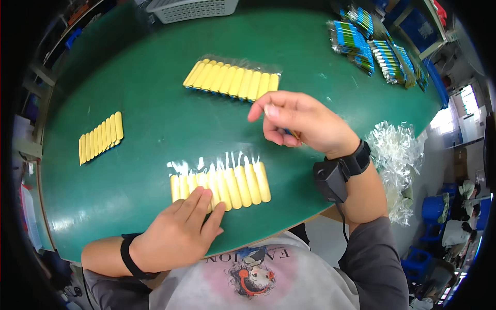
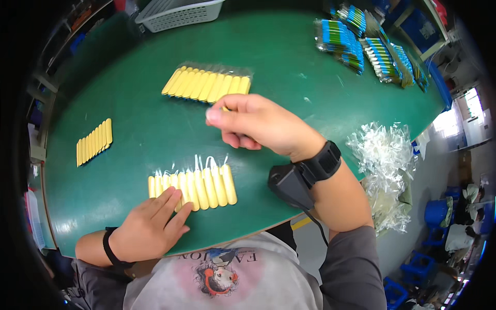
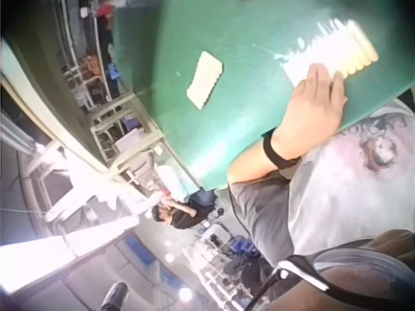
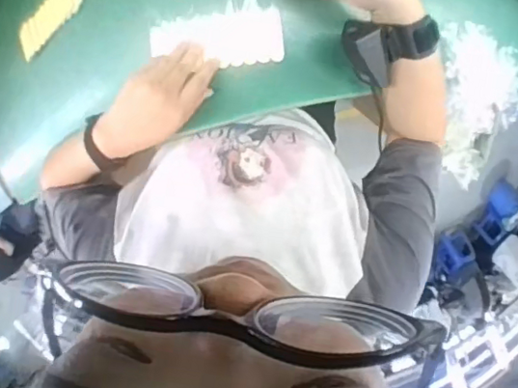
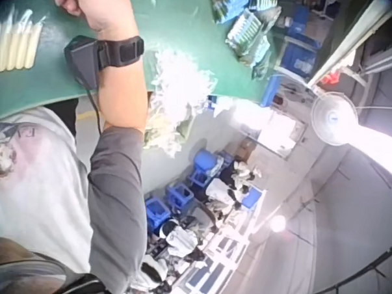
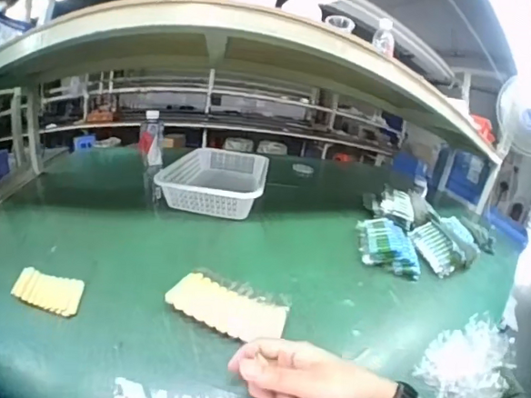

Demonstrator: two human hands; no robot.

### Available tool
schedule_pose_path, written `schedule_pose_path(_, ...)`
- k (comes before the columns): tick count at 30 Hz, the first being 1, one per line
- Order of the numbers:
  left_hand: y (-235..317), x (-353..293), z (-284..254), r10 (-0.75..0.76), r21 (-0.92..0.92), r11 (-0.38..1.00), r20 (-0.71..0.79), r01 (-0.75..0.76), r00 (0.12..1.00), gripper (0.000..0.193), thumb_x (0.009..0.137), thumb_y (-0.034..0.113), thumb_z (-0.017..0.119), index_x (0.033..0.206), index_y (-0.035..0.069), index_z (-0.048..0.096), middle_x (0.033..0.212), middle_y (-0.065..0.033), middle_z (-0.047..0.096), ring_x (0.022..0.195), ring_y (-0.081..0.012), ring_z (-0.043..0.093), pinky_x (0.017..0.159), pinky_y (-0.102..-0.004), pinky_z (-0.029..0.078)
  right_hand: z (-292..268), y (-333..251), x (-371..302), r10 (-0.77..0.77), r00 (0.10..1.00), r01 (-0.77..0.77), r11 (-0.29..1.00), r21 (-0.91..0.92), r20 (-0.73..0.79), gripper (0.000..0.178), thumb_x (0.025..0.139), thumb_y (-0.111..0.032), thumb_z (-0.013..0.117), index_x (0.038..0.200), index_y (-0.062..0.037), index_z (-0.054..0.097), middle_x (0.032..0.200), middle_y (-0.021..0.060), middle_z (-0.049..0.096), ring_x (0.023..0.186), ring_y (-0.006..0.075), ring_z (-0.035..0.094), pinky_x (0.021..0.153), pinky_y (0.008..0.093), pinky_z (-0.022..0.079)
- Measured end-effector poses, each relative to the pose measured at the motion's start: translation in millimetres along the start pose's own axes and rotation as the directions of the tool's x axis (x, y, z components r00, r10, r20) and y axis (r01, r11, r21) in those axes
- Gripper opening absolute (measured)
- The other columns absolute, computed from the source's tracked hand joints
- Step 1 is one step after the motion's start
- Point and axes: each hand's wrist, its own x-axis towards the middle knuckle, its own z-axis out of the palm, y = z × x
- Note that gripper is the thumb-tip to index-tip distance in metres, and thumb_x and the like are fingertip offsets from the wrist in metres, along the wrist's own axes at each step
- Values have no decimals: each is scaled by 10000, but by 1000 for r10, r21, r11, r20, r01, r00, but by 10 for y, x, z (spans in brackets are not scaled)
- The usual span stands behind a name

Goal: Assembling yellow plastic components into a flexible blue and green strip at a factory workbench.

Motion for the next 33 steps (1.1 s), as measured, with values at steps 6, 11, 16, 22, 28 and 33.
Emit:
schedule_pose_path(6, 44, -141, -141, 24, 91, 995, 32, -27, 999, 351, 769, 114, 572, 1069, -67, 544, 1101, -286, 512, 1036, -378, 533, 818, -393, 472, 165, 129, 87, -3, 992, 7, 1000, -28, 122, 286, 889, -194, 517, 1064, 31, 528, 712, 44, 554, 599, 78, 492, 541, 209, 387)
schedule_pose_path(11, 191, -489, -153, 185, -455, 861, -138, -228, 973, 300, 774, 69, 562, 1048, -51, 559, 1155, -224, 513, 1069, -355, 518, 884, -374, 435, 271, 164, 173, -9, 995, -2, 993, 117, 97, 201, 887, -86, 488, 1041, 32, 539, 736, 69, 582, 601, 101, 531, 540, 220, 433)
schedule_pose_path(16, 537, -1805, 201, -201, -750, -661, 160, -13, 966, 255, 879, 52, 407, 982, -75, 603, 1174, -240, 524, 1224, -366, 391, 1040, -496, 263, 223, 168, 133, -22, 999, 26, 993, 115, -35, 227, 869, -109, 524, 1038, 42, 539, 728, 73, 577, 587, 104, 517, 526, 212, 424)
schedule_pose_path(22, 797, -2329, 653, -276, -334, -927, 292, -173, 916, 251, 849, 80, 443, 953, -74, 612, 1062, -238, 571, 1082, -370, 498, 953, -529, 322, 172, 145, 176, -106, 994, 109, 991, 74, -40, 231, 868, -101, 517, 1037, 53, 541, 727, 63, 574, 594, 98, 516, 523, 211, 418)
schedule_pose_path(28, 714, -2296, 693, -180, -433, -901, 340, -16, 923, 239, 839, 86, 456, 938, -60, 617, 1020, -232, 572, 1032, -362, 507, 908, -511, 337, 132, 174, 155, -110, 989, 112, 994, 5, -99, 226, 857, -105, 525, 1021, 48, 555, 710, 52, 570, 586, 87, 508, 519, 208, 411)
schedule_pose_path(33, 776, -2311, 735, -140, -506, -859, 377, 77, 916, 229, 831, 92, 466, 925, -49, 620, 984, -227, 573, 989, -355, 515, 870, -497, 349, 108, 159, 111, -110, 988, 110, 994, -7, -112, 217, 854, -110, 534, 1015, 33, 566, 708, 44, 571, 589, 79, 510, 518, 203, 409)
